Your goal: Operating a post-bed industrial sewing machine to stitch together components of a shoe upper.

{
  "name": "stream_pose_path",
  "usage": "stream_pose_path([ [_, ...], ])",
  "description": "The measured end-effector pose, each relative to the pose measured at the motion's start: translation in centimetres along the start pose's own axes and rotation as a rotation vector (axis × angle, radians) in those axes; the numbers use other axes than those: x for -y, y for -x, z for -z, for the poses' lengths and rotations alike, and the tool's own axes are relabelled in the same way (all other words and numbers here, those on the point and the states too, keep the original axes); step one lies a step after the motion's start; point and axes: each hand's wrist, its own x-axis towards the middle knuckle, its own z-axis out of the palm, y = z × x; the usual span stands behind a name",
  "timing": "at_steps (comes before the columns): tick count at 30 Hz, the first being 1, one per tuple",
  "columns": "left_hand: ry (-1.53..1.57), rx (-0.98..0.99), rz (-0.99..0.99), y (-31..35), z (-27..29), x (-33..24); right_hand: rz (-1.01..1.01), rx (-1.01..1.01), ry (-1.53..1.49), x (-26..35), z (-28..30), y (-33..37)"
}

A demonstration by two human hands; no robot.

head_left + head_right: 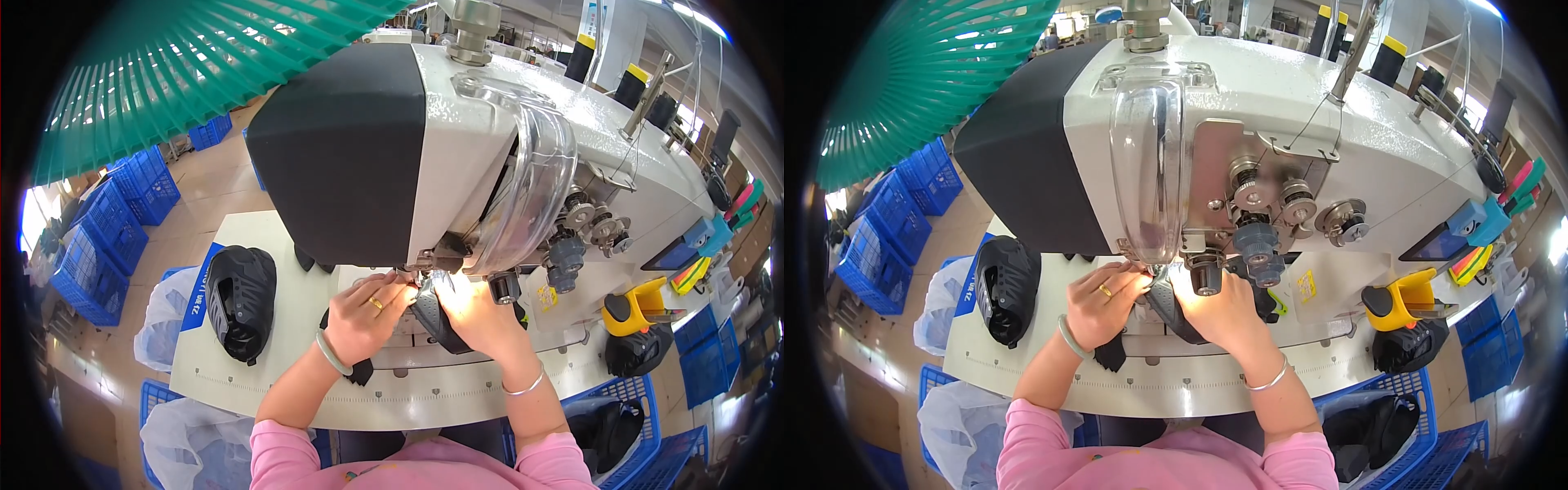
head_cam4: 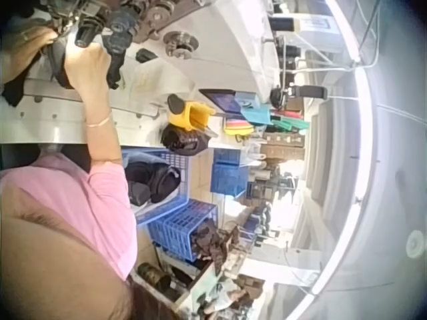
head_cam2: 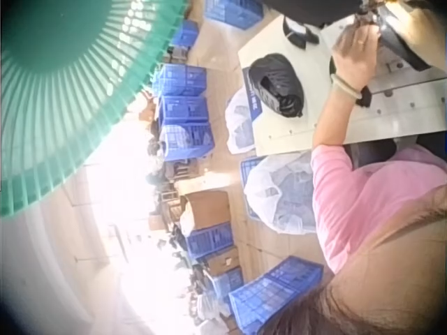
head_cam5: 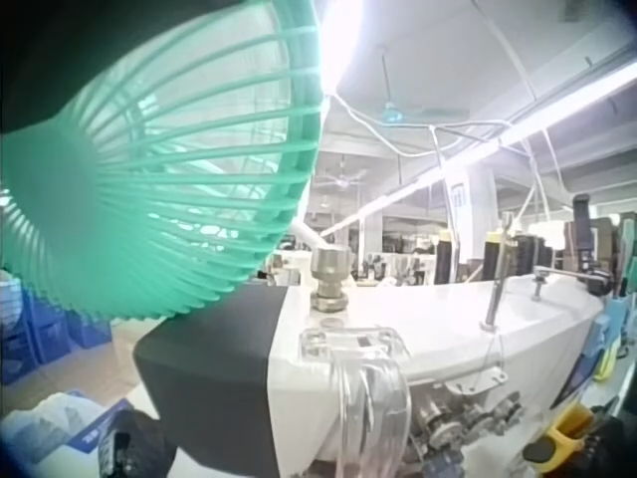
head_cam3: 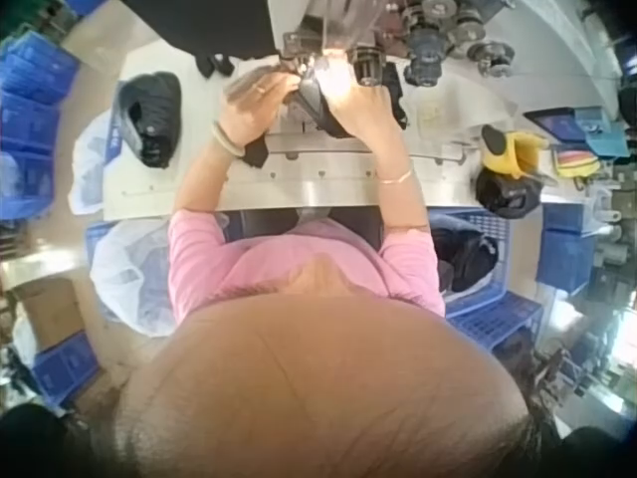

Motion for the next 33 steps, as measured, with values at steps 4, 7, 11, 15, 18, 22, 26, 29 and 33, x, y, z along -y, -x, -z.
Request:
stream_pose_path([
  [4,-0.097,0.018,-0.064,-0.3,0.1,-0.5,-0.230,0.094,-0.257,-1.3,-0.6,-0.4],
  [7,-0.108,0.015,-0.045,-0.6,0.3,-0.9,-0.325,0.218,-0.289,-1.7,-0.5,-1.3],
  [11,-0.108,0.051,-0.080,-0.9,0.5,-1.1,-0.250,0.396,-0.290,-2.1,0.8,-2.6],
  [15,-0.060,0.018,-0.077,-0.7,0.5,-0.7,-0.141,0.369,-0.255,-3.2,-0.9,-2.3],
  [18,0.072,-0.045,0.092,-0.9,0.7,0.1,-0.124,0.238,-0.345,-3.1,-0.5,-2.6],
  [22,0.618,0.020,0.882,-0.5,-0.9,2.5,-0.157,-0.003,-0.306,-2.1,-1.7,-0.1],
  [26,0.748,0.012,0.815,0.6,-2.5,3.6,0.108,-0.209,-0.145,1.2,0.6,1.2],
  [29,0.615,0.014,0.750,-0.1,-2.7,2.6,0.149,-0.278,-0.086,0.3,-1.5,2.4],
  [33,0.520,0.023,0.738,-1.0,-1.5,1.6,0.154,-0.311,-0.119,0.5,-2.1,1.9],
])
